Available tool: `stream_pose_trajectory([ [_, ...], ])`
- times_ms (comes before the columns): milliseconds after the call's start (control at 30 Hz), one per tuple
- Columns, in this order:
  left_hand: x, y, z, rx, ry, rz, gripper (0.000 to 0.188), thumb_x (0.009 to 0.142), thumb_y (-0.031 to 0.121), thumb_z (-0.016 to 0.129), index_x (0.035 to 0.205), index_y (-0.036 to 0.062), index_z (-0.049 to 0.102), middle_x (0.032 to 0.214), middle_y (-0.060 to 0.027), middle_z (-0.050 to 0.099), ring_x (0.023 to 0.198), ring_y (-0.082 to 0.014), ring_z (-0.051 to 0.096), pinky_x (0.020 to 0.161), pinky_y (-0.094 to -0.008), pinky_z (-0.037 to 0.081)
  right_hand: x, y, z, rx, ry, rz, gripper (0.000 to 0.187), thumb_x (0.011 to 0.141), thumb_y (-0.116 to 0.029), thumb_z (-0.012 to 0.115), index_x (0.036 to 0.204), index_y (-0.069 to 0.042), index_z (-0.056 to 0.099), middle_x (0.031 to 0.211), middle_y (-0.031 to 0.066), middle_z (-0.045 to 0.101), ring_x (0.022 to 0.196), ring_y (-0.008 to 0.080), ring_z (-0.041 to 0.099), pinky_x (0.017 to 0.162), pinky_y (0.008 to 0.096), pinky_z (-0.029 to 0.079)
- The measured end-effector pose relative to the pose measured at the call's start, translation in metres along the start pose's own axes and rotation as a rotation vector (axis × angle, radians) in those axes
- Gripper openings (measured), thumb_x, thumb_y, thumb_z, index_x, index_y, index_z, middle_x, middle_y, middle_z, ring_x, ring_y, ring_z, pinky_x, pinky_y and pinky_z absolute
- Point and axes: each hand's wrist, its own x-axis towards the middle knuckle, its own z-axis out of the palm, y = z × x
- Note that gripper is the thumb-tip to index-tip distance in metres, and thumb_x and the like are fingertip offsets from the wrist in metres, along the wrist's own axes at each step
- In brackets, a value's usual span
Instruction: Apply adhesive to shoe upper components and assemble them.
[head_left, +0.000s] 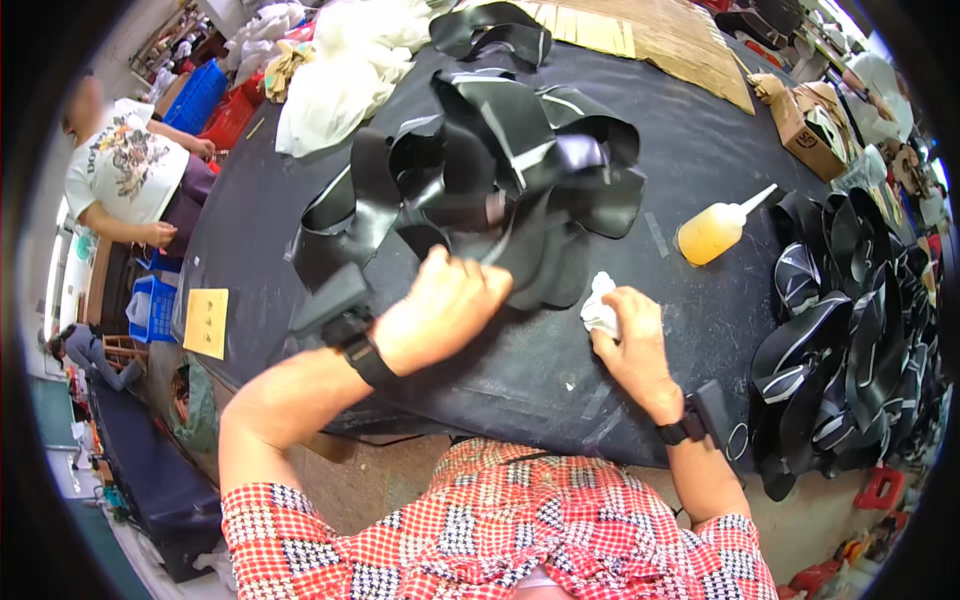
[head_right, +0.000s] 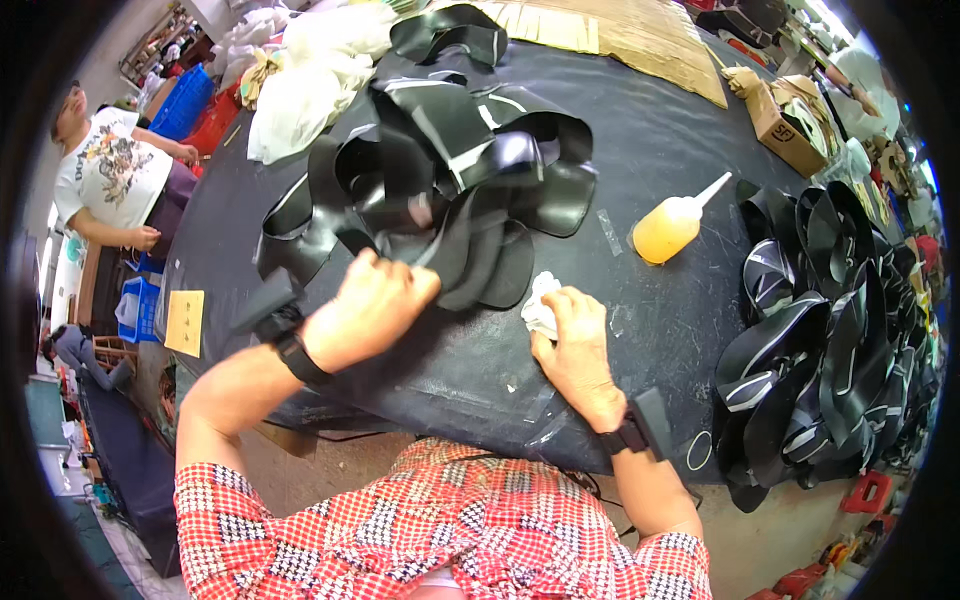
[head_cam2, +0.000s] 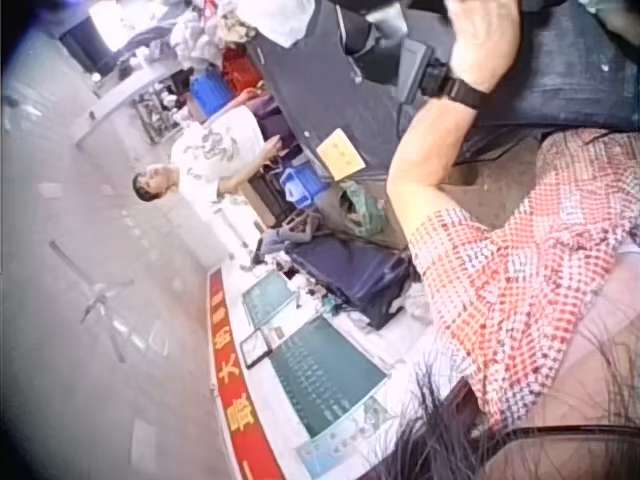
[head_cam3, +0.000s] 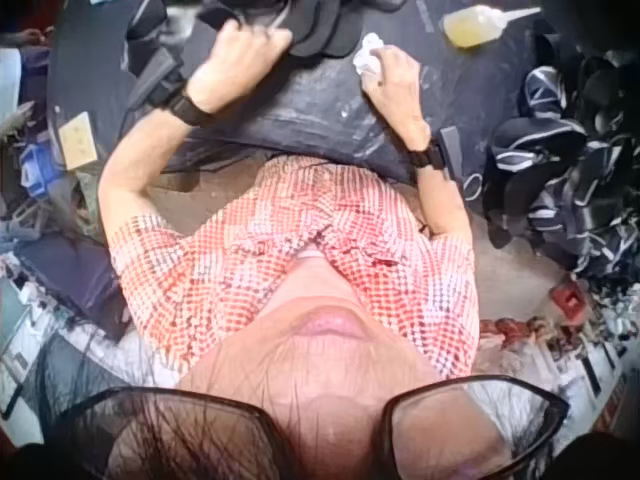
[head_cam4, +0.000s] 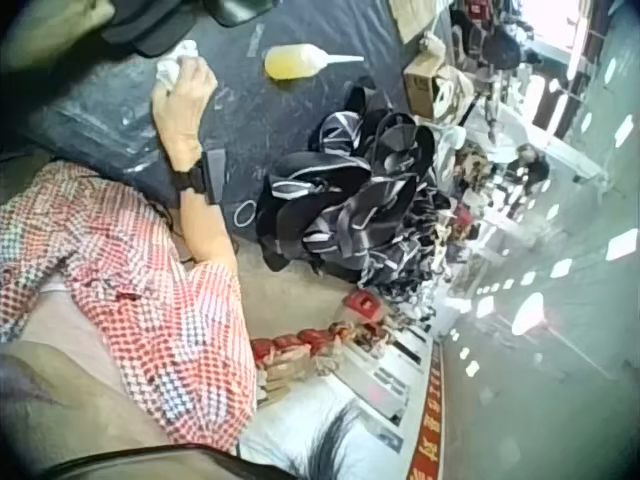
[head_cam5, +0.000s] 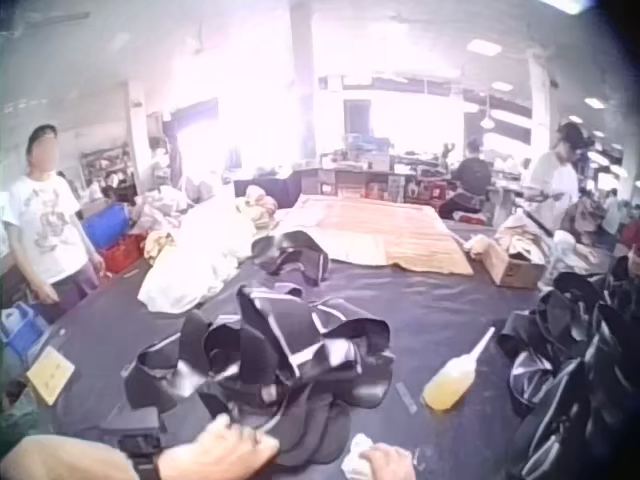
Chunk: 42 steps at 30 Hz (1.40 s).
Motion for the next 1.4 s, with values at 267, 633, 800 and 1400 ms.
stream_pose_trajectory([
  [267,-0.027,0.005,0.021,-0.607,-0.062,0.011,0.033,0.071,0.028,0.065,0.089,0.0065,0.048,0.069,-0.0070,0.053,0.070,-0.0236,0.057,0.064,-0.0363,0.044,0.046,-0.056,-0.016,0.565,-0.144,0.517,0.040,0.072,-0.015,0.062,0.104,0.006,0.048,0.092,0.0160,0.057,0.074,0.0191,0.058,0.066,0.0292,0.047],
  [633,0.016,-0.020,0.007,-1.156,0.281,-0.243,0.058,0.070,0.020,0.071,0.117,0.0018,0.044,0.115,-0.0190,0.051,0.106,-0.0260,0.051,0.084,-0.0356,0.043,0.097,-0.029,0.020,0.152,0.248,0.522,0.058,0.069,-0.022,0.062,0.114,0.007,0.039,0.109,0.0248,0.045,0.105,0.0337,0.043,0.090,0.0361,0.036],
  [800,0.039,-0.016,0.061,-1.889,0.026,-0.411,0.053,0.083,0.029,0.058,0.121,-0.0016,0.038,0.113,-0.0116,0.049,0.100,-0.0174,0.049,0.083,-0.0298,0.041,0.113,-0.008,0.037,0.195,0.290,0.553,0.030,0.075,-0.011,0.054,0.104,-0.002,0.053,0.091,0.0195,0.061,0.086,0.0312,0.059,0.077,0.0364,0.044],
  [1400,-0.007,0.008,-0.041,-2.493,0.367,-0.331,0.029,0.080,0.010,0.063,0.105,0.0019,0.050,0.099,-0.0031,0.057,0.092,-0.0078,0.052,0.079,-0.0223,0.042,0.044,-0.098,-0.006,0.226,0.678,-0.302,0.034,0.067,0.003,0.068,0.096,-0.002,0.050,0.095,0.0178,0.058,0.080,0.0273,0.060,0.068,0.0296,0.050],
])
